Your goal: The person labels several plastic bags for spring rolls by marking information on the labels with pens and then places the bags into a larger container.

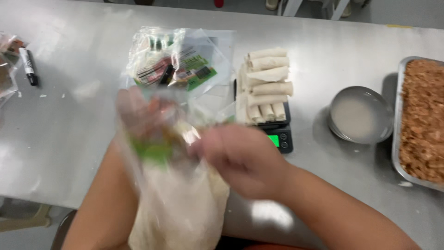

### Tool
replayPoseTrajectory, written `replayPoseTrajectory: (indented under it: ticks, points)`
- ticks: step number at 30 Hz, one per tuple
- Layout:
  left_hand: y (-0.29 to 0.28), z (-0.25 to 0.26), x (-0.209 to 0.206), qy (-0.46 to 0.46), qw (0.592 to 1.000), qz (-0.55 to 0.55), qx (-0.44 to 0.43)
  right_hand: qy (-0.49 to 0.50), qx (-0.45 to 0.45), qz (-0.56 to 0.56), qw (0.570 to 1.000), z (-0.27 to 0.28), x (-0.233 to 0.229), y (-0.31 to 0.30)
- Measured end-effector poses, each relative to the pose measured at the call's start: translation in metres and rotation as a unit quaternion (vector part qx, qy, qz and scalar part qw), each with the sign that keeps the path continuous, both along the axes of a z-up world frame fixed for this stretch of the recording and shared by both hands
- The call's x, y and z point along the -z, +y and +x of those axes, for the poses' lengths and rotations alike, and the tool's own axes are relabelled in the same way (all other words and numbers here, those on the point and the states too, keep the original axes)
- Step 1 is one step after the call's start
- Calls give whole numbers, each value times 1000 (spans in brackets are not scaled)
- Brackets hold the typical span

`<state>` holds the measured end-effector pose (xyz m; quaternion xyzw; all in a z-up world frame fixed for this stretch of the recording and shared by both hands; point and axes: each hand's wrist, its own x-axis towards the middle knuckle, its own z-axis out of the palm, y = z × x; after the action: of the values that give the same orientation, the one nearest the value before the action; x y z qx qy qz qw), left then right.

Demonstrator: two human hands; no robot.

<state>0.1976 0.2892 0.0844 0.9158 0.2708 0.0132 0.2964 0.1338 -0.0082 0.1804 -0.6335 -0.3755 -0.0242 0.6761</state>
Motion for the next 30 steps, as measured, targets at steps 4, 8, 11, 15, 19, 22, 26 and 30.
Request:
replayPoseTrajectory:
  ticks: [4,8,11,15,19,22,26,30]
  points:
    - [-71,-75,-30,147,933,-329,-6,-150,-256,-175,939,-60,-25,-100]
    - [-203,-196,-54,227,903,-338,140,-34,-285,-251,925,-121,-12,-181]
    - [-227,-253,-82,-277,764,-209,545,-12,-113,-273,955,-157,18,-229]
    - [-270,-319,-67,-271,761,-53,587,33,28,-253,967,-181,37,-250]
    - [-263,-304,-85,-102,806,-234,535,-29,118,-243,963,-183,42,-252]
    - [-262,-300,-101,-86,833,-250,486,-79,196,-239,948,-180,49,-245]
    - [-262,-307,-97,-171,855,-441,212,-161,420,-234,862,-197,35,-233]
    - [-308,-300,-85,-212,823,-481,214,29,100,-160,982,-223,10,-226]
